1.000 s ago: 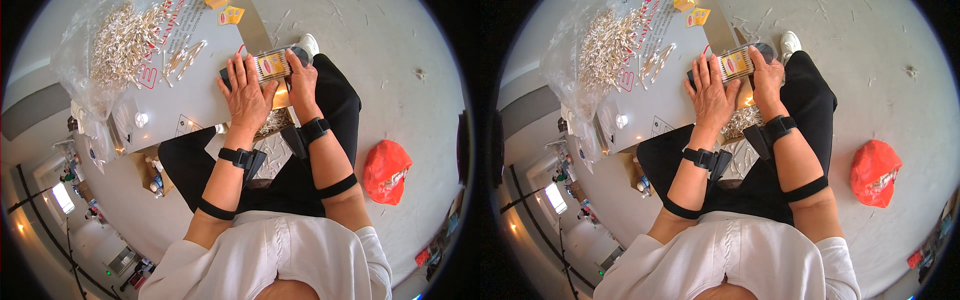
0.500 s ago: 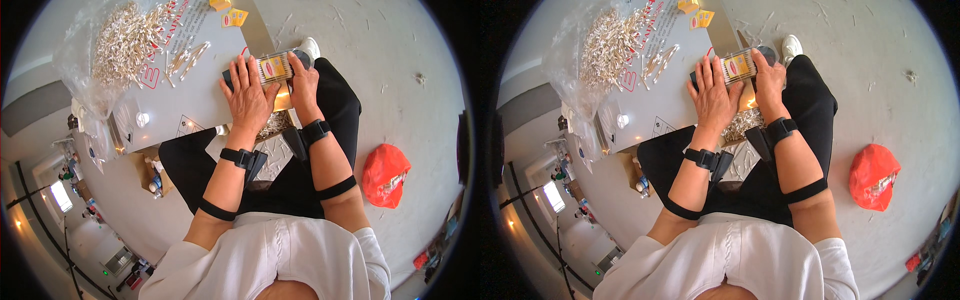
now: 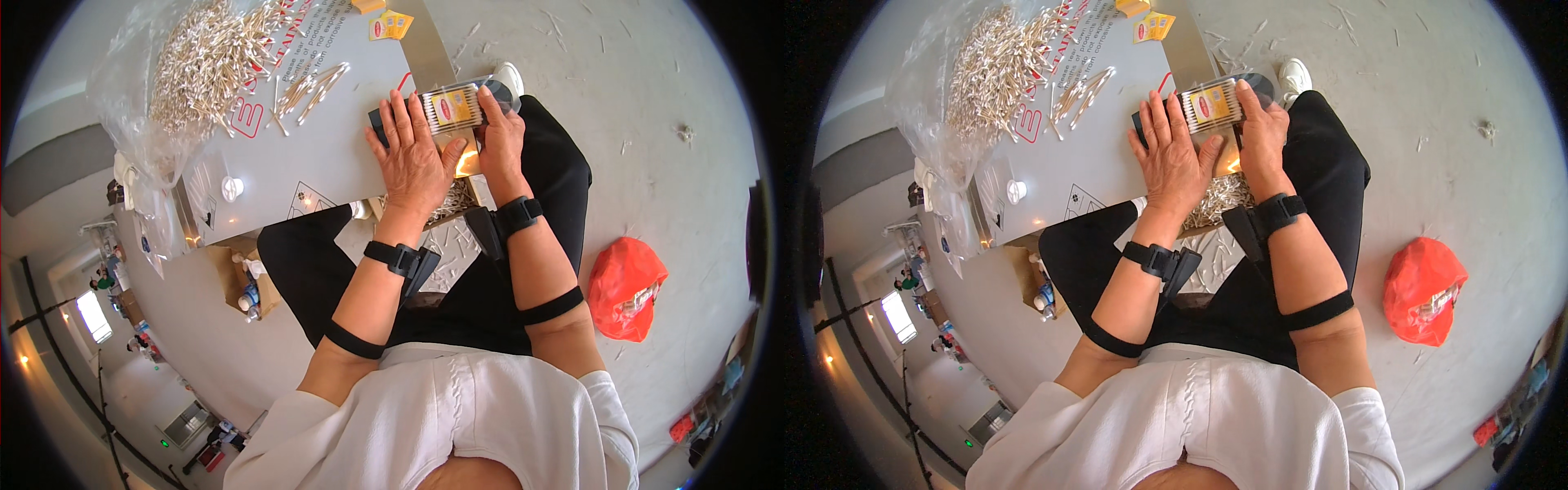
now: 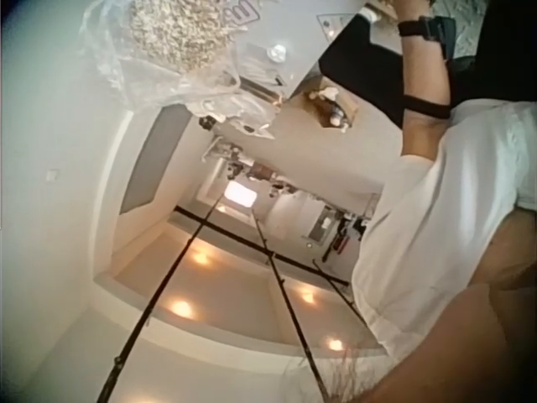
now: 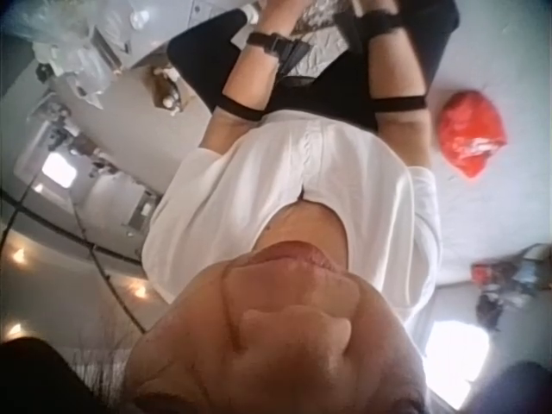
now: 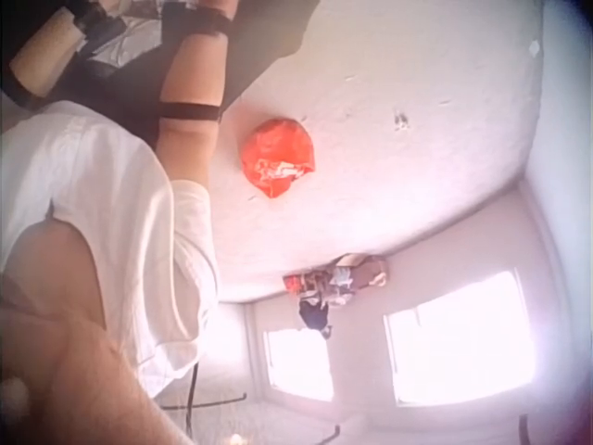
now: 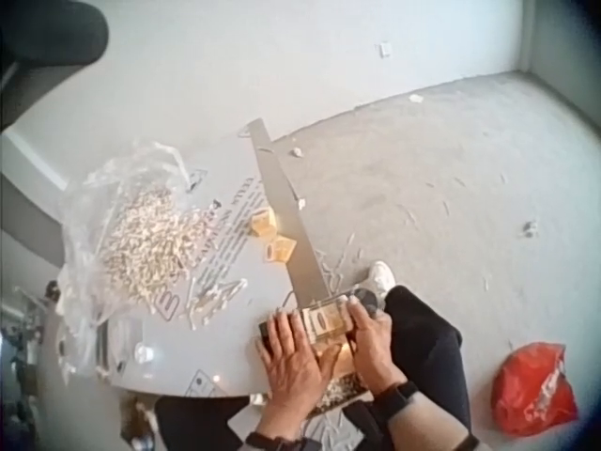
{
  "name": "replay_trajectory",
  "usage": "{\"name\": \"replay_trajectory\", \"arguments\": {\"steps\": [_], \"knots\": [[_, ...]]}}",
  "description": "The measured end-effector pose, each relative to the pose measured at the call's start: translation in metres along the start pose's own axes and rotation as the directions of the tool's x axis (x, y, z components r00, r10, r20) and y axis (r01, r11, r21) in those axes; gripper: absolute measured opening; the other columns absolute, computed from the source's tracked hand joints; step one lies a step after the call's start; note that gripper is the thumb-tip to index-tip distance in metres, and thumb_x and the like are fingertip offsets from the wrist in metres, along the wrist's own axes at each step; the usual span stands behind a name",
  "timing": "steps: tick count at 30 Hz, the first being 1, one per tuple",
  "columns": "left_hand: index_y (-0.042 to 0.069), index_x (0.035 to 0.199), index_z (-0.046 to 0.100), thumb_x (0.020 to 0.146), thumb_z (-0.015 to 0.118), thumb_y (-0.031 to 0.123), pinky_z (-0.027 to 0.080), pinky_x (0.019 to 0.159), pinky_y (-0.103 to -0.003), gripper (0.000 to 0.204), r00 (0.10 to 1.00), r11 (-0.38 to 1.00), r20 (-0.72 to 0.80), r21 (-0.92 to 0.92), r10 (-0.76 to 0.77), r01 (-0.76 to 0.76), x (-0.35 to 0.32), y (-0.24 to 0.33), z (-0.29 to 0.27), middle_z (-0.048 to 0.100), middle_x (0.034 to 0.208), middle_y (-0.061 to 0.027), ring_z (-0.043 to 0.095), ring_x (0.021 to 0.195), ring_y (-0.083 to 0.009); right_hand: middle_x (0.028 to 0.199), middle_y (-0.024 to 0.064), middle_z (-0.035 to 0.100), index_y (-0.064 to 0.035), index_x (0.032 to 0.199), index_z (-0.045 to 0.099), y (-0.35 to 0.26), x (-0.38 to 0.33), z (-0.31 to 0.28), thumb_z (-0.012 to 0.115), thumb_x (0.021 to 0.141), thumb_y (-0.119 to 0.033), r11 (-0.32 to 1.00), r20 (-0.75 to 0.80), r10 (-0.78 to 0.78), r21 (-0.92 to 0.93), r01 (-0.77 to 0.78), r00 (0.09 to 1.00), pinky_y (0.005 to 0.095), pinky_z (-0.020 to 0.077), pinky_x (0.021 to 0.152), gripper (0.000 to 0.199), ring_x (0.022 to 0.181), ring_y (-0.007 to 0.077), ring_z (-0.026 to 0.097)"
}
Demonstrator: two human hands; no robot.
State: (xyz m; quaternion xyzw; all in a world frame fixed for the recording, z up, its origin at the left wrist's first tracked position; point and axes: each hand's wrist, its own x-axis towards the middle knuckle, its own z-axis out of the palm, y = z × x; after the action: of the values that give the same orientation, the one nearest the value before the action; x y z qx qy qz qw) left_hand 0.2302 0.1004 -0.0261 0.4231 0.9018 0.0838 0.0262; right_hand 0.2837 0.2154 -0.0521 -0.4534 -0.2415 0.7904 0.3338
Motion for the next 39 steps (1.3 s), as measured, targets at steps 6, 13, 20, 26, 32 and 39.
{"name": "replay_trajectory", "arguments": {"steps": [6, 13, 20, 26, 32, 39], "knots": [[-0.006, 0.152, 0.015, 0.091, 0.056, 0.056, 0.006, 0.114, -0.065, 0.096, 1.0, 0.999, -0.006, -0.04, 0.003, -0.003, -0.009, 0.003, 0.001, 0.009, 0.16, -0.0254, 0.006, 0.149, -0.0403, 0.068, -0.0012, 0.059, -0.0039, 0.081, 0.067, 0.001, -0.004, -0.018, 0.073, 0.089, -0.023, 0.997, 0.078, 0.076, 0.014, -0.077, 0.994, 0.0228, 0.0376, 0.053, 0.022, 0.056, 0.0068, 0.048], [-0.006, 0.152, 0.017, 0.092, 0.053, 0.057, 0.011, 0.112, -0.067, 0.094, 1.0, 1.0, -0.024, -0.02, 0.016, -0.017, -0.009, 0.005, 0.004, 0.013, 0.16, -0.0247, 0.01, 0.149, -0.0404, 0.067, -0.0028, 0.057, -0.0074, 0.079, 0.064, -0.002, -0.013, -0.013, 0.074, 0.089, -0.021, 0.999, 0.06, 0.031, -0.026, -0.03, 0.998, 0.0185, 0.0371, 0.05, 0.02, 0.054, 0.0045, 0.047], [-0.005, 0.152, 0.018, 0.091, 0.056, 0.056, 0.011, 0.111, -0.068, 0.094, 0.999, 0.998, -0.04, -0.059, 0.013, -0.016, -0.008, 0.007, 0.003, 0.015, 0.159, -0.0247, 0.013, 0.148, -0.0402, 0.067, -0.0029, 0.056, -0.0078, 0.078, 0.062, 0.003, -0.009, -0.02, 0.073, 0.09, -0.024, 0.998, 0.078, 0.003, -0.065, 0.002, 0.997, 0.0189, 0.0378, 0.051, 0.023, 0.056, 0.005, 0.047], [-0.005, 0.15, 0.021, 0.092, 0.062, 0.037, 0.014, 0.115, -0.059, 0.083, 0.987, 0.968, -0.153, -0.241, 0.039, -0.075, -0.018, -0.01, -0.001, 0.019, 0.157, -0.0264, 0.02, 0.145, -0.0407, 0.065, -0.0031, 0.055, -0.0069, 0.083, 0.066, 0.005, -0.006, -0.03, 0.064, 0.095, -0.038, 0.997, 0.034, 0.046, 0.059, -0.047, 0.998, 0.0212, 0.0311, 0.05, 0.034, 0.053, 0.0054, 0.042], [-0.002, 0.146, 0.031, 0.089, 0.065, 0.022, 0.024, 0.113, -0.053, 0.071, 0.972, 0.963, -0.234, -0.263, 0.002, -0.065, -0.043, -0.065, -0.014, 0.033, 0.151, -0.0231, 0.032, 0.139, -0.0411, 0.069, -0.003, 0.056, -0.0053, 0.089, 0.064, -0.009, -0.007, -0.036, 0.065, 0.096, -0.027, 0.943, -0.151, -0.323, 0.031, 0.332, 0.934, 0.0179, 0.0331, 0.049, 0.023, 0.055, 0.0029, 0.043], [0.007, 0.104, 0.059, 0.077, 0.07, 0.001, 0.041, 0.088, -0.046, 0.03, 0.864, 0.956, -0.457, -0.28, -0.213, 0.088, -0.032, -0.124, -0.029, 0.059, 0.104, -0.0097, 0.053, 0.105, -0.0322, 0.078, -0.0042, 0.055, -0.0015, 0.092, 0.063, -0.009, -0.05, 0.009, 0.066, 0.094, -0.008, 0.597, 0.444, -0.562, -0.365, 0.714, 0.698, 0.0187, 0.0411, 0.064, 0.008, 0.072, 0.0032, 0.048]]}}
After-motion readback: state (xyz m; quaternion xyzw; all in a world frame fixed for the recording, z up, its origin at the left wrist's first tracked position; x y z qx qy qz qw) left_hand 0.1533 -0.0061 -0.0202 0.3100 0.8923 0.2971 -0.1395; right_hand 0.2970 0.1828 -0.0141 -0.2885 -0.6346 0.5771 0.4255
